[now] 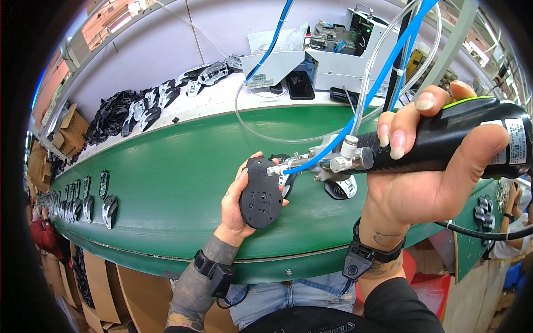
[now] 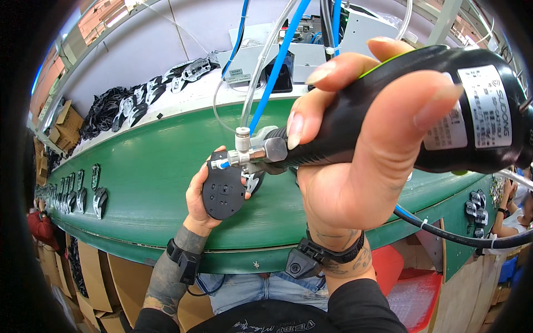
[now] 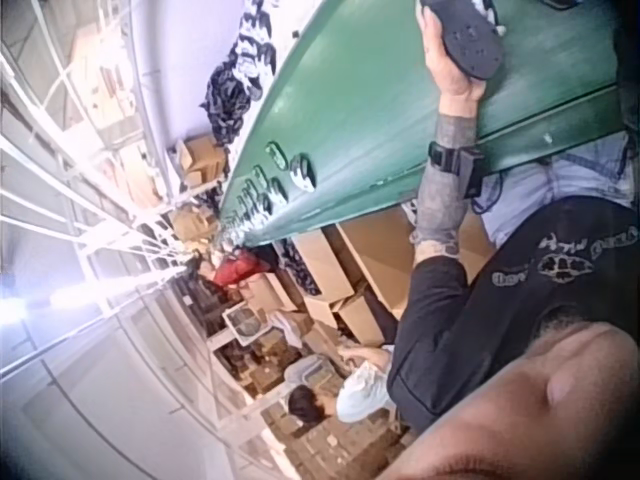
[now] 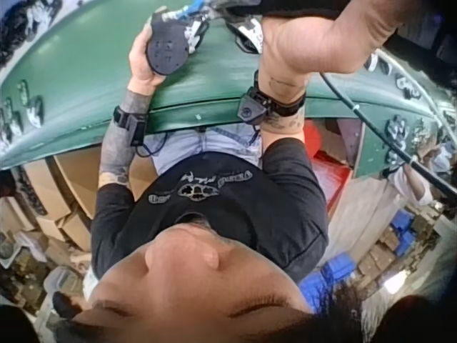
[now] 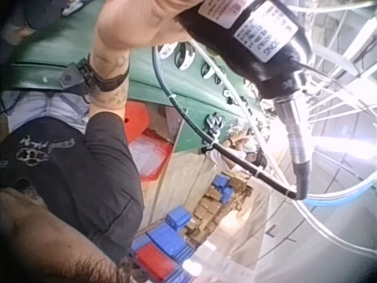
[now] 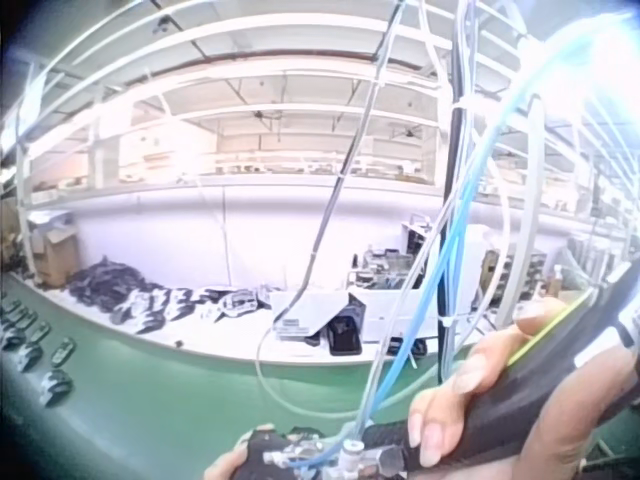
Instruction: Assemble the components of computer mice on a conveyor belt using a pneumatic screwdriver.
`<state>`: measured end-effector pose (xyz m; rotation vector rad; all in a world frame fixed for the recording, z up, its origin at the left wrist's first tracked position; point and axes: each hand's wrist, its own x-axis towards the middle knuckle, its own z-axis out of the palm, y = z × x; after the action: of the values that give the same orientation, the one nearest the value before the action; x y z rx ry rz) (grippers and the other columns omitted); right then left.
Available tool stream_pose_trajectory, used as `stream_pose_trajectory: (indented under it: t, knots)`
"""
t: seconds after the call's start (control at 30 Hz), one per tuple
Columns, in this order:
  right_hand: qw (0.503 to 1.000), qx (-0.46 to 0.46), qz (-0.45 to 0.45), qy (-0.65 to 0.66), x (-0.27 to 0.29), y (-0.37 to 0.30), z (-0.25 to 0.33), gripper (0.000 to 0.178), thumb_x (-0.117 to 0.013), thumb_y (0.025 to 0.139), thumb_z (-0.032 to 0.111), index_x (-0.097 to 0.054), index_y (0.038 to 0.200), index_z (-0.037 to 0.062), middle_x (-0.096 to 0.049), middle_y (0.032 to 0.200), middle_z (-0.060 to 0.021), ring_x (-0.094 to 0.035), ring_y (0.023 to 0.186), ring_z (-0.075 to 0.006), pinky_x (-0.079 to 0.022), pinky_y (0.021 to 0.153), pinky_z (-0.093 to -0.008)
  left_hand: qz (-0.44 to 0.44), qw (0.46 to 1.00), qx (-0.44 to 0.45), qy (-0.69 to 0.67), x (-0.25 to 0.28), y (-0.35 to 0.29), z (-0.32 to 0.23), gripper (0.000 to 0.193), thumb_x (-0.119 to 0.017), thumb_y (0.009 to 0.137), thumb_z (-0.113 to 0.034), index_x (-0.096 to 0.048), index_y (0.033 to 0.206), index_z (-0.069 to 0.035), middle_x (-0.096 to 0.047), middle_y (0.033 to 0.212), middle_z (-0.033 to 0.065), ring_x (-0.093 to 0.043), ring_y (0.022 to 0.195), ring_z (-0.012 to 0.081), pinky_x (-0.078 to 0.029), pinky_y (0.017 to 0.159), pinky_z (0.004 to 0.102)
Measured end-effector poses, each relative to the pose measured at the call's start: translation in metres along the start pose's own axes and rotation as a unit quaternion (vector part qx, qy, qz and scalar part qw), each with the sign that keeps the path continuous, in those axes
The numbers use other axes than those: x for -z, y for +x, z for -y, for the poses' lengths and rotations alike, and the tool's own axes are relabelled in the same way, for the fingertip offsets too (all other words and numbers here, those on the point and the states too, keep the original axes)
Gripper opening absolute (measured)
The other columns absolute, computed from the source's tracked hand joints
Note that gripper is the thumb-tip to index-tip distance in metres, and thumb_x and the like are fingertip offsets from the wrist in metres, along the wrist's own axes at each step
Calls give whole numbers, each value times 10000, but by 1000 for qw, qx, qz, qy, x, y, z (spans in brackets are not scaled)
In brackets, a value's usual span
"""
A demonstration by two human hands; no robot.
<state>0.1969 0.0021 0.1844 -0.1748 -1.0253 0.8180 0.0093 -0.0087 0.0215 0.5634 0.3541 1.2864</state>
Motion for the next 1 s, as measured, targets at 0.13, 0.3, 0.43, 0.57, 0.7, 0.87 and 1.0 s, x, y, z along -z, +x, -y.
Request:
stream_pose_trajectory:
  t: [0.13, 0.3, 0.43, 0.57, 0.7, 0.87, 1.0]
  knots:
    - [1000, 4, -3, -5, 0, -2, 4, 572, -424, 912, 552, -452, 1142, 28, -542, 849, -77, -457, 504, -124, -366, 525, -275, 16, 999, 12, -42, -1, -2, 2, 528, -435, 923, -336, -279, 1384, -129, -385, 1342, 186, -587, 943, 301, -551, 759, 503]
    - [996, -1, 16, -91, -2, 2, 17, 586, -441, 907, 548, -444, 1149, 14, -524, 863, -85, -446, 495, -120, -373, 518, -277, -14, 998, 21, -50, -2, 2, 0, 490, -447, 921, -361, -339, 1348, -146, -430, 1289, 163, -573, 929, 282, -532, 764, 502]
    - [996, 68, -14, -59, 8, 1, 25, 601, -452, 897, 562, -440, 1149, 16, -516, 843, -75, -439, 486, -111, -369, 504, -262, -128, 990, -51, -3, 13, 12, -10, 452, -495, 901, -372, -410, 1280, -141, -498, 1202, 133, -578, 927, 275, -522, 747, 476]
    - [999, 46, 14, -13, 2, -7, 21, 610, -453, 892, 570, -436, 1150, 19, -513, 837, -71, -436, 482, -108, -368, 497, -258, -147, 986, -70, -27, 17, 12, -7, 464, -521, 844, -253, -420, 1278, -127, -518, 1178, 135, -593, 896, 279, -521, 773, 463]
    - [999, -26, 32, 4, -21, -13, 10, 621, -446, 888, 585, -431, 1153, 24, -512, 834, -68, -430, 475, -105, -368, 488, -256, -145, 987, -56, -50, 13, 11, 2, 522, -491, 793, -154, -389, 1304, -113, -509, 1159, 139, -595, 887, 276, -537, 761, 466]
    - [994, -104, 39, 4, -28, -15, 12, 638, -404, 891, 609, -420, 1173, 37, -511, 831, -66, -432, 471, -107, -381, 482, -268, -133, 988, -46, -61, 13, 11, 3, 521, -481, 805, -156, -367, 1311, -113, -492, 1176, 143, -586, 901, 281, -539, 769, 484]
    - [992, -113, 35, -33, -33, -16, 13, 646, -404, 887, 615, -414, 1187, 43, -509, 824, -60, -438, 474, -109, -381, 477, -267, -129, 988, -35, -76, 13, 8, 1, 506, -468, 815, -154, -362, 1308, -104, -478, 1189, 157, -588, 908, 289, -542, 765, 500]
